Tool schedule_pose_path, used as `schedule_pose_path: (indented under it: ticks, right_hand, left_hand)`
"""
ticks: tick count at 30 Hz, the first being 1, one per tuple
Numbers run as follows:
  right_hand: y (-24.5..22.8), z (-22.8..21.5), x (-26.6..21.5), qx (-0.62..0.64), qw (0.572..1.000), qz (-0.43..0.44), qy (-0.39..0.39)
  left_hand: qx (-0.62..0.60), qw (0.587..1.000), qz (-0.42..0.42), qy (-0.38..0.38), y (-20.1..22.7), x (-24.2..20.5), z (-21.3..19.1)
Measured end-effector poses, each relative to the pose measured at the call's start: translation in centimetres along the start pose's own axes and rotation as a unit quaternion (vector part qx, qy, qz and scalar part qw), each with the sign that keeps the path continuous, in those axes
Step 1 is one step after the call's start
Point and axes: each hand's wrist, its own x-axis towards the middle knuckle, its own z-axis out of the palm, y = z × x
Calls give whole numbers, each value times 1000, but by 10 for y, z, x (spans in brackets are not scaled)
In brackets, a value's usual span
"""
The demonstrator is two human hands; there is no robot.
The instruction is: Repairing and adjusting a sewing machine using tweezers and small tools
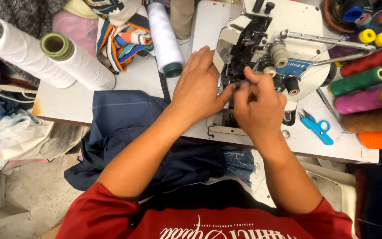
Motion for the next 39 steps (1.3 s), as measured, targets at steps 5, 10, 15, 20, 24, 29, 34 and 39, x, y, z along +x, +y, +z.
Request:
schedule_pose_path:
  ticks: [5,10,15,20,24,29,34,39]
  right_hand:
    - [12,12,-16,40,998,3,45]
    - [-16,-9,-16,-12,998,30,-54]
    - [-29,-31,-37,14,994,65,-85]
    - [-33,-27,-80,86,981,145,-97]
    - [-16,-13,-106,84,974,163,-133]
    - [-8,-8,-121,125,974,133,-137]
    - [-7,2,-119,56,995,-11,-82]
    - [-12,4,-116,48,995,-30,-86]
  left_hand:
    - [-27,1000,1,-9,-9,3,0]
    - [-45,997,12,61,-31,9,-11]
    - [28,985,63,161,-9,5,-27]
    - [17,998,-6,61,-9,14,3]
    - [-25,997,-44,57,-12,23,9]
    - [-110,992,39,39,-33,19,-17]
    - [-106,984,135,-47,-36,26,-31]
    - [10,976,-14,-215,-29,55,-25]
